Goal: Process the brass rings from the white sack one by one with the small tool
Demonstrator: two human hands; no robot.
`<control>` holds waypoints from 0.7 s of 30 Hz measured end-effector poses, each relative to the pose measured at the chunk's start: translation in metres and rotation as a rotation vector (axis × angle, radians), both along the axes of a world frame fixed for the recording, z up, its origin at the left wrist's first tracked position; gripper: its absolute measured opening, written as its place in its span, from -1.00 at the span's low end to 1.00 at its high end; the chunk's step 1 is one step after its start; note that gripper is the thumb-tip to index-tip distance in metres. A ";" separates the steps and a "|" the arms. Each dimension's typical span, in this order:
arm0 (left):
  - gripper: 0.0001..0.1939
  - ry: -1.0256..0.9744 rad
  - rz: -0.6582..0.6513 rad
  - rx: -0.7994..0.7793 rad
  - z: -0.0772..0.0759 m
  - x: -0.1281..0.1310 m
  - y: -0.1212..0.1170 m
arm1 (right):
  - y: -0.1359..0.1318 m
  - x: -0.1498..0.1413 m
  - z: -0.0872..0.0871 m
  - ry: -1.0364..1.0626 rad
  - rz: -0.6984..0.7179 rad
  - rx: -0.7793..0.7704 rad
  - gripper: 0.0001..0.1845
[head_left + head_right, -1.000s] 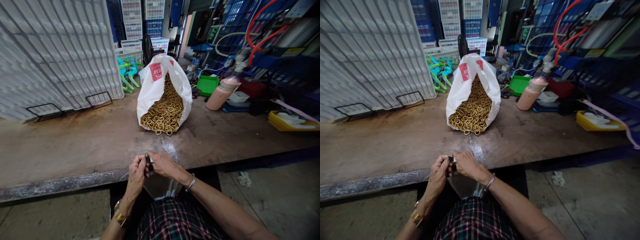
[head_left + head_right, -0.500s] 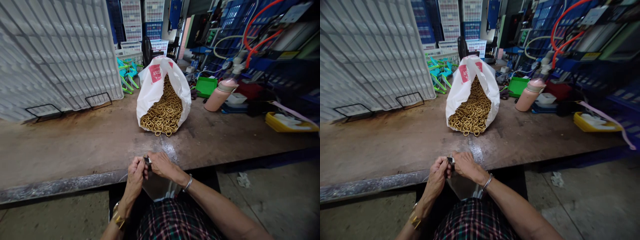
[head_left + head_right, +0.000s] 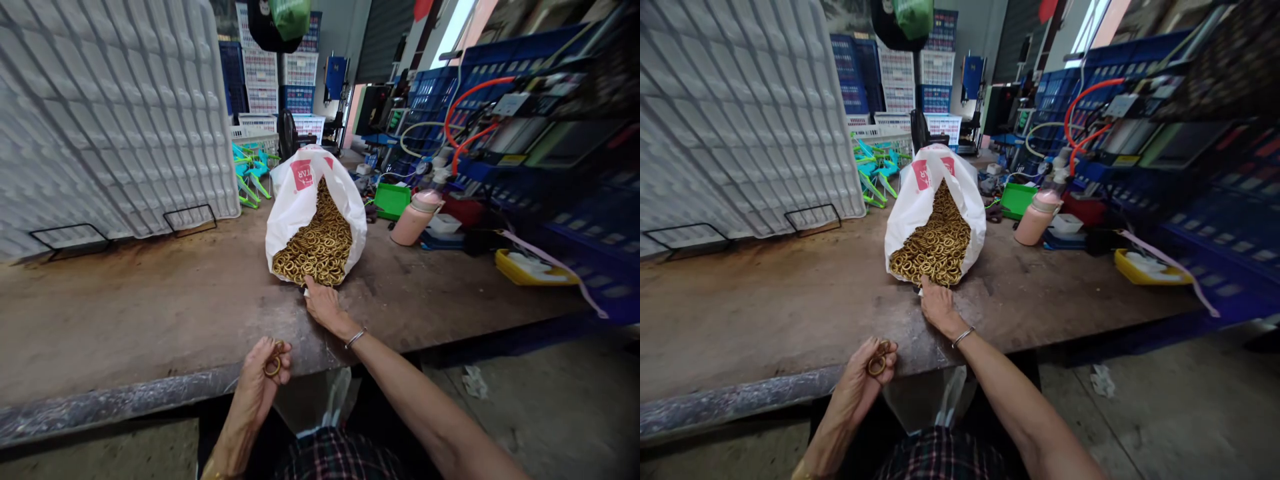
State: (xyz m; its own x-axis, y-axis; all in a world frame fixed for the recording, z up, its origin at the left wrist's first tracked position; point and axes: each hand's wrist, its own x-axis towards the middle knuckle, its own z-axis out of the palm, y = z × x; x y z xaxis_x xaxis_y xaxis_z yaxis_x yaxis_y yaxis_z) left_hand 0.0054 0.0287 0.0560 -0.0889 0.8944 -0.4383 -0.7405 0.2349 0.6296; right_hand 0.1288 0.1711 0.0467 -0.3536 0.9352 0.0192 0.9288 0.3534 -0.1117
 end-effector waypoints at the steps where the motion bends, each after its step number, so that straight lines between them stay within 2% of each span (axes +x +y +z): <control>1: -0.74 -0.029 0.009 -0.010 -0.001 -0.001 0.000 | 0.002 -0.001 -0.001 -0.005 -0.010 -0.001 -0.62; 6: -0.79 -0.171 0.008 -0.018 -0.003 -0.008 0.004 | 0.007 0.001 -0.006 0.016 -0.062 0.012 -0.69; 9: -0.75 -0.157 0.060 -0.072 -0.005 -0.008 0.006 | 0.003 0.006 -0.008 0.094 0.002 -0.004 -0.72; 13: -0.71 0.035 0.098 -0.031 -0.006 -0.003 0.008 | -0.016 0.007 -0.010 0.418 0.142 -0.060 -0.80; 16: -0.62 0.238 0.113 0.007 -0.006 0.001 0.011 | -0.035 0.002 -0.009 0.672 0.210 -0.158 -0.81; 19: -0.51 0.429 0.101 -0.007 -0.008 0.003 0.014 | -0.051 -0.005 -0.005 0.791 0.231 -0.288 -0.78; 21: -0.53 0.525 0.072 -0.019 -0.010 0.002 0.015 | -0.057 -0.009 -0.001 0.839 0.222 -0.353 -0.78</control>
